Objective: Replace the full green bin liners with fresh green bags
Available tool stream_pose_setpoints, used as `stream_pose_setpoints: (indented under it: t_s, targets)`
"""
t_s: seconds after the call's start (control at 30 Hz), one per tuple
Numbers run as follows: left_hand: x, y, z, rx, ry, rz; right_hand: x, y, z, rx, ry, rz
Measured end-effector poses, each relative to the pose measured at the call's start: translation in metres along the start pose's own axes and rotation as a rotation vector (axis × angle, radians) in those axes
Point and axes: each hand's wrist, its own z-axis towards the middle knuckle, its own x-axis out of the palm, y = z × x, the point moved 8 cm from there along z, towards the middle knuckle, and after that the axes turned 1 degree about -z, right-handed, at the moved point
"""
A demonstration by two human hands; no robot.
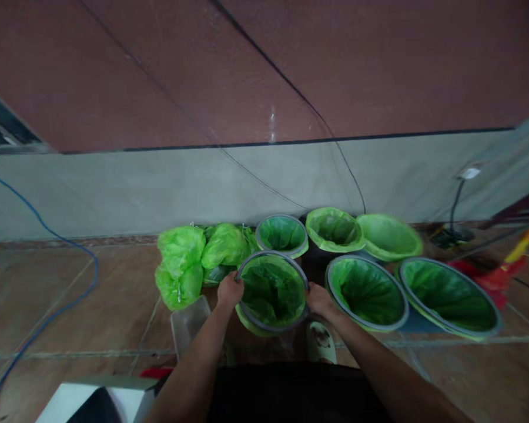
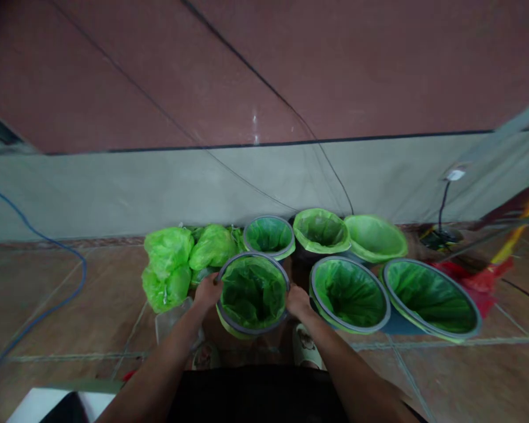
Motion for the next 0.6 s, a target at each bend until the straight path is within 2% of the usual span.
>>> stream_pose_setpoints:
  t_s: [0.13, 0.6]
  targets:
    - [0.004, 0.005, 0.011, -0.02, 0.032, 0.173, 0.017, 0.0, 0.015, 0.025, 0.036, -0.032]
    - [0.023, 0.0, 0.022, -0.007, 0.178, 0.506, 0.025, -0.009, 0.04, 0.057, 0.128, -0.137]
